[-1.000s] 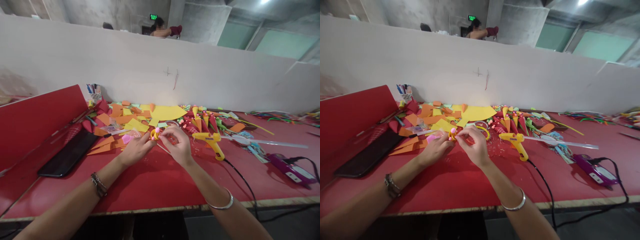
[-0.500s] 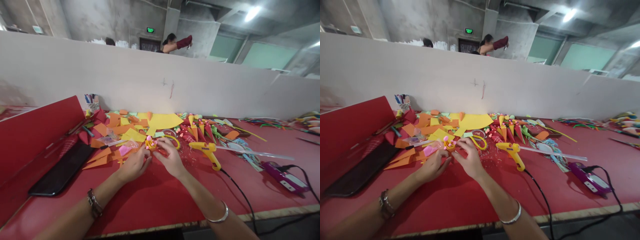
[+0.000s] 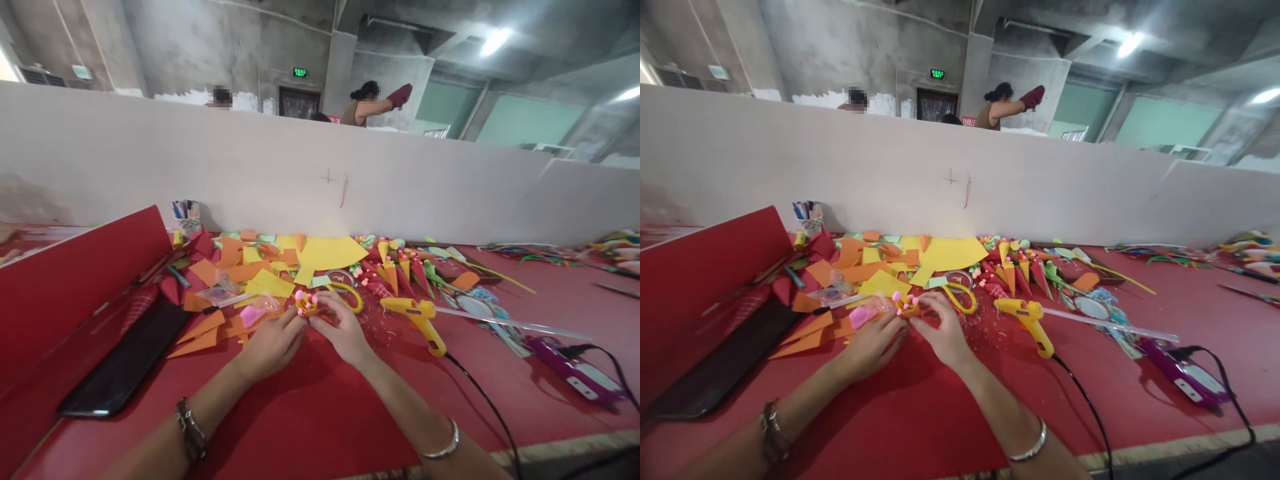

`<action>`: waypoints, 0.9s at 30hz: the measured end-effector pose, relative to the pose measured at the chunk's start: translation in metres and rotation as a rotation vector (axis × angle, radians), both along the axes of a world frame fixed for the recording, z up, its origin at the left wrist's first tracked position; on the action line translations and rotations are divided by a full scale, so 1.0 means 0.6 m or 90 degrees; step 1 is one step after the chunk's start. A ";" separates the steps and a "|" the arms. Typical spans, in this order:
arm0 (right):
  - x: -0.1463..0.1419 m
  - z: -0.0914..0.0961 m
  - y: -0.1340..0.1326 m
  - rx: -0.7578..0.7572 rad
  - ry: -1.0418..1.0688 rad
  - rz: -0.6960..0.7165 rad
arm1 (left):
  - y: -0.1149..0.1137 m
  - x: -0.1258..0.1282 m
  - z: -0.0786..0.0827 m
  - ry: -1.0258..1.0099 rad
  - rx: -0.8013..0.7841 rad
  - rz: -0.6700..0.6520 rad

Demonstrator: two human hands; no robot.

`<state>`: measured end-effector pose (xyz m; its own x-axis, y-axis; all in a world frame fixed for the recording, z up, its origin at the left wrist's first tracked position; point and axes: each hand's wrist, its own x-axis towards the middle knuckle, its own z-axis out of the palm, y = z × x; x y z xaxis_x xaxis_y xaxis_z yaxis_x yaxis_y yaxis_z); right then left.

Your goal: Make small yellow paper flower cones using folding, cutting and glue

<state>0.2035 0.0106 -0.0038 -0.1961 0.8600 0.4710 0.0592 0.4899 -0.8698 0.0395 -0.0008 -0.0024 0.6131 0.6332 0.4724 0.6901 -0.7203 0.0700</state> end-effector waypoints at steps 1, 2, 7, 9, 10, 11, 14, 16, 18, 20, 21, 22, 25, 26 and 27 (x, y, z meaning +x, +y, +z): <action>-0.001 0.000 0.000 -0.005 0.002 -0.005 | 0.000 -0.001 0.000 0.013 -0.011 -0.001; -0.001 0.000 0.000 -0.011 0.009 -0.010 | 0.000 -0.001 0.000 0.022 -0.018 0.000; 0.004 0.003 0.011 -0.032 0.043 -0.034 | 0.008 -0.009 -0.002 -0.003 -0.047 -0.007; 0.013 0.014 0.011 -0.038 0.031 -0.056 | 0.014 -0.016 -0.002 -0.036 -0.087 -0.034; 0.018 0.024 0.007 -0.036 0.020 -0.069 | 0.017 -0.020 -0.002 -0.049 -0.108 -0.040; 0.026 0.037 0.000 -0.028 0.006 -0.079 | 0.019 -0.023 -0.002 -0.056 -0.125 -0.037; 0.060 0.081 -0.048 0.001 -0.058 -0.054 | 0.023 -0.030 -0.003 -0.053 -0.150 0.010; 0.100 0.104 -0.095 -0.005 -0.141 -0.002 | 0.023 -0.030 -0.005 -0.041 -0.161 0.026; 0.156 0.108 -0.145 -0.052 -0.223 0.011 | 0.022 -0.027 -0.007 -0.030 -0.174 0.025; 0.224 0.091 -0.188 -0.123 -0.268 -0.064 | 0.021 -0.023 -0.008 -0.019 -0.187 0.023; 0.261 0.076 -0.206 -0.171 -0.263 -0.134 | 0.021 -0.022 -0.009 -0.017 -0.194 0.024; 0.297 0.058 -0.220 -0.236 -0.250 -0.187 | 0.021 -0.021 -0.009 -0.018 -0.200 0.024; 0.391 0.004 -0.236 -0.353 -0.148 -0.358 | 0.021 -0.020 -0.009 -0.025 -0.217 0.027; 0.416 -0.011 -0.231 -0.351 -0.095 -0.412 | 0.022 -0.021 -0.009 -0.030 -0.219 0.031; 0.435 -0.024 -0.222 -0.349 -0.037 -0.444 | 0.022 -0.023 -0.010 -0.034 -0.220 0.036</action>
